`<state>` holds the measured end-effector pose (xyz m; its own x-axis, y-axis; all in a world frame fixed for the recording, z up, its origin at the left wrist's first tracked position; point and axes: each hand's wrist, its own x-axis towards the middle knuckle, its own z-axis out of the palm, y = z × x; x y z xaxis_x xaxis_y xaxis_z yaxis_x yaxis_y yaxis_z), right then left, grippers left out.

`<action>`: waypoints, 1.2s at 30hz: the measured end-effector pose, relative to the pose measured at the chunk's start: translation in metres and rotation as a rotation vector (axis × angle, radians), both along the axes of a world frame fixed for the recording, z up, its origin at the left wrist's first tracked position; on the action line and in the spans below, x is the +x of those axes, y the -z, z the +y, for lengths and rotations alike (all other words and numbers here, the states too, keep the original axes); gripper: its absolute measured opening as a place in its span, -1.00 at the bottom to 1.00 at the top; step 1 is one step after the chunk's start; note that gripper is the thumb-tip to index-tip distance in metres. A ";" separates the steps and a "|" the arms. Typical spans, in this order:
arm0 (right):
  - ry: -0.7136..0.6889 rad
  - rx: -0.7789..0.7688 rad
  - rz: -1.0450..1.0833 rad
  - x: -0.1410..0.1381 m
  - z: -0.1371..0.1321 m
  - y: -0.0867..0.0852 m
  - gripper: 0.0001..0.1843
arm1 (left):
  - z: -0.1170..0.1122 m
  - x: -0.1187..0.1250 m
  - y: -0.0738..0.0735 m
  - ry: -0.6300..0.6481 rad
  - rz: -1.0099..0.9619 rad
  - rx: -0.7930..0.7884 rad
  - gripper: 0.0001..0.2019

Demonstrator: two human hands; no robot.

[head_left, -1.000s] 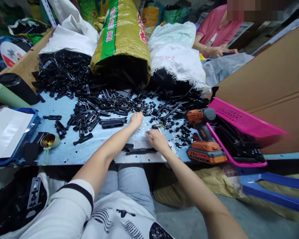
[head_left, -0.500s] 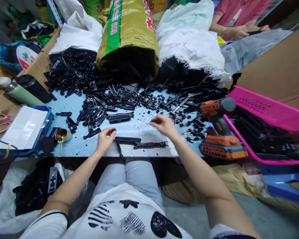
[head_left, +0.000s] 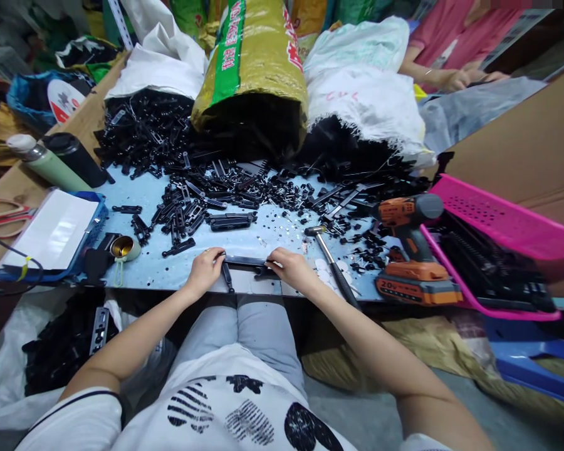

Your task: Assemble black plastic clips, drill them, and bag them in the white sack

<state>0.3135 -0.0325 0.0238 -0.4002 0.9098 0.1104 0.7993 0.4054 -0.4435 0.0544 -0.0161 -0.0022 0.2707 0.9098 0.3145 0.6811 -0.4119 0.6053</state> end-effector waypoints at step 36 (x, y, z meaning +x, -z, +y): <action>-0.253 0.023 0.146 -0.074 0.013 0.033 -0.52 | -0.044 0.047 0.003 -0.270 0.451 -0.438 -0.61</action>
<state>0.2399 -0.0195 -0.0093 -0.5924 0.7795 0.2034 0.5997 0.5953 -0.5347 0.1015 -0.0605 -0.0055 0.0343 0.9815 -0.1883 0.9502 0.0263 0.3106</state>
